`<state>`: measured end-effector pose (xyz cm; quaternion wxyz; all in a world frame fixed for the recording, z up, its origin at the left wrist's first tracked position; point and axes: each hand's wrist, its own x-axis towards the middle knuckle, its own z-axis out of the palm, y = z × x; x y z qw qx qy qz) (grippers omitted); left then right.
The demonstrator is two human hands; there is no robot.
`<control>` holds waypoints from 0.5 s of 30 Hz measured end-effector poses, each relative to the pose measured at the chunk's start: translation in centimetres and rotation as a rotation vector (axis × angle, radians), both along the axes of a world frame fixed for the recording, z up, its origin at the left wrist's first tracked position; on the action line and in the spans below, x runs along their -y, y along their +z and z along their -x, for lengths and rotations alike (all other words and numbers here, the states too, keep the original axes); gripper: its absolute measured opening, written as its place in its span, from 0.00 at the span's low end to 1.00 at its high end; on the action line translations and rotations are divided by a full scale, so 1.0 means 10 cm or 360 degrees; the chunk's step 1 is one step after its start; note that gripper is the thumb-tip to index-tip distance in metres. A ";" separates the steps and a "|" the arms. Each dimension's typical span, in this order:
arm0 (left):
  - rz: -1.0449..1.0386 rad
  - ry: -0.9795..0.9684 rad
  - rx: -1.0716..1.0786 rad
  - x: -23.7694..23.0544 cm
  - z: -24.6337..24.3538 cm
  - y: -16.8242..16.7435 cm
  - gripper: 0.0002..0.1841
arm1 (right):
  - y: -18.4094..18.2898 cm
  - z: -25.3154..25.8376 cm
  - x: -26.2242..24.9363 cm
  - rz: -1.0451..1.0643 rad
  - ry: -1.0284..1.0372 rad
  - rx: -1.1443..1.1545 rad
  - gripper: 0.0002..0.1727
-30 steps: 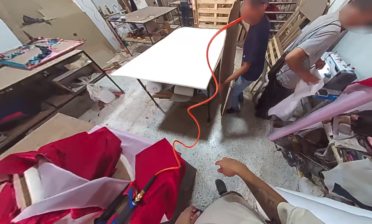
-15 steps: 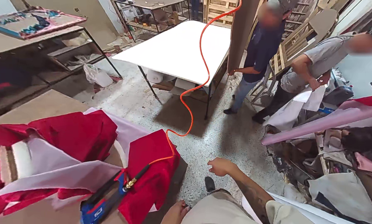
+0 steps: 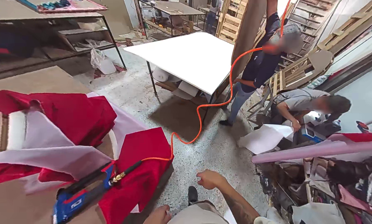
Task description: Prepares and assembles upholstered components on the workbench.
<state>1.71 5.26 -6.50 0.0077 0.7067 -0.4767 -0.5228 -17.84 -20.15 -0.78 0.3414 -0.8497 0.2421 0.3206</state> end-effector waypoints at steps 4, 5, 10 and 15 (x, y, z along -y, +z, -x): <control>0.0026 0.0019 -0.0005 -0.01 -0.02 -0.05 0.28 | -0.03 -0.01 -0.05 -0.0007 -0.0010 -0.0034 0.27; 0.0032 0.0016 -0.0011 -0.01 -0.03 -0.06 0.28 | -0.05 -0.01 -0.06 -0.0003 -0.0010 -0.0037 0.27; 0.0009 0.0061 -0.0053 0.01 -0.06 -0.05 0.29 | -0.08 -0.02 -0.13 -0.0001 -0.0001 -0.0054 0.27; 0.0041 0.0034 -0.0067 -0.01 -0.08 -0.08 0.29 | -0.18 -0.01 -0.18 -0.0008 -0.0002 -0.0100 0.26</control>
